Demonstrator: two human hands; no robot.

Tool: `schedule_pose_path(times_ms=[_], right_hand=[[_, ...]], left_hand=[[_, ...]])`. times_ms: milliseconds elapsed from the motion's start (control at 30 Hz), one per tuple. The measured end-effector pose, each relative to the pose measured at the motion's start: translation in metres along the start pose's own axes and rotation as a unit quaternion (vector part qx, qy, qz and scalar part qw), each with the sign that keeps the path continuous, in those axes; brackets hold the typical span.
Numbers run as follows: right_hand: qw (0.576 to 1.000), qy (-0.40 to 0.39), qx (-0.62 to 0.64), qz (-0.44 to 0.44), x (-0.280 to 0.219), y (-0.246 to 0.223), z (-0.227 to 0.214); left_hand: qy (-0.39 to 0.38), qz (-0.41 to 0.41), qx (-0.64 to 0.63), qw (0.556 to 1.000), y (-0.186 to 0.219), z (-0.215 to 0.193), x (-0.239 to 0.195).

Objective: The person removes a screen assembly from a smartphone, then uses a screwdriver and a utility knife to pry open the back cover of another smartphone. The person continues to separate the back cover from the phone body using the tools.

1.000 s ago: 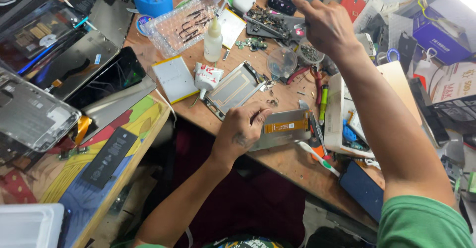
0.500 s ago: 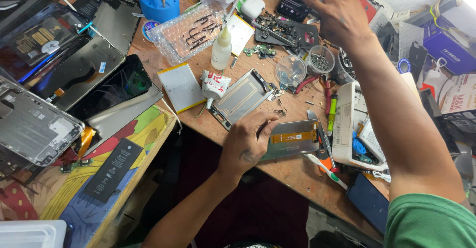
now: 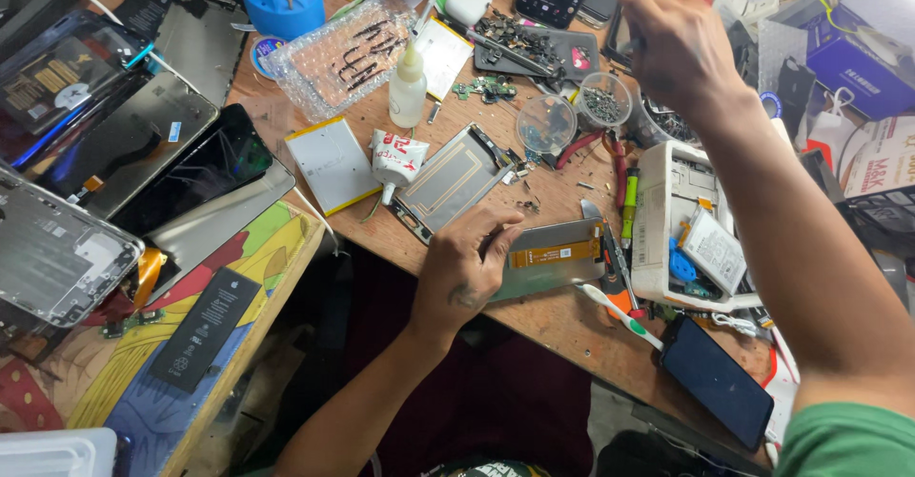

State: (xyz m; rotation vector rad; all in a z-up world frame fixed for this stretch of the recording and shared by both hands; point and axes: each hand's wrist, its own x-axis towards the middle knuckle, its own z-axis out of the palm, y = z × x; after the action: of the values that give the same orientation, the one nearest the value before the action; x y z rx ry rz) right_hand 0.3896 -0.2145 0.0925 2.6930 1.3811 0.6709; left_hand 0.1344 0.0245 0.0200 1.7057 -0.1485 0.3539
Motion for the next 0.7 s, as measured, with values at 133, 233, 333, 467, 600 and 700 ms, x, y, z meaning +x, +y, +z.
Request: schedule_pose_path(times_ms=[133, 233, 333, 467, 600, 700], right_hand=[[0.998, -0.027, 0.060, 0.006, -0.020, -0.038, -0.042], [0.995, -0.006, 0.100, 0.003, -0.038, -0.071, -0.080], [0.989, -0.001, 0.132, 0.060, -0.059, -0.110, -0.116], [0.961, -0.006, 0.187, 0.206, -0.099, -0.165, -0.153], [0.851, 0.027, 0.378, 0.363, -0.153, -0.221, -0.173], [0.672, 0.094, 0.553, 0.483, -0.180, -0.251, -0.148]], left_hand=[[0.016, -0.012, -0.037, 0.999, -0.002, -0.001, -0.002], [0.039, -0.048, -0.064, 0.996, -0.001, 0.001, -0.007], [0.066, -0.078, -0.086, 0.991, 0.000, -0.001, -0.011], [0.101, -0.070, -0.133, 0.983, 0.007, -0.003, -0.025], [0.123, -0.054, -0.163, 0.977, 0.017, -0.001, -0.045], [0.201, -0.067, -0.170, 0.962, 0.026, 0.010, -0.056]])
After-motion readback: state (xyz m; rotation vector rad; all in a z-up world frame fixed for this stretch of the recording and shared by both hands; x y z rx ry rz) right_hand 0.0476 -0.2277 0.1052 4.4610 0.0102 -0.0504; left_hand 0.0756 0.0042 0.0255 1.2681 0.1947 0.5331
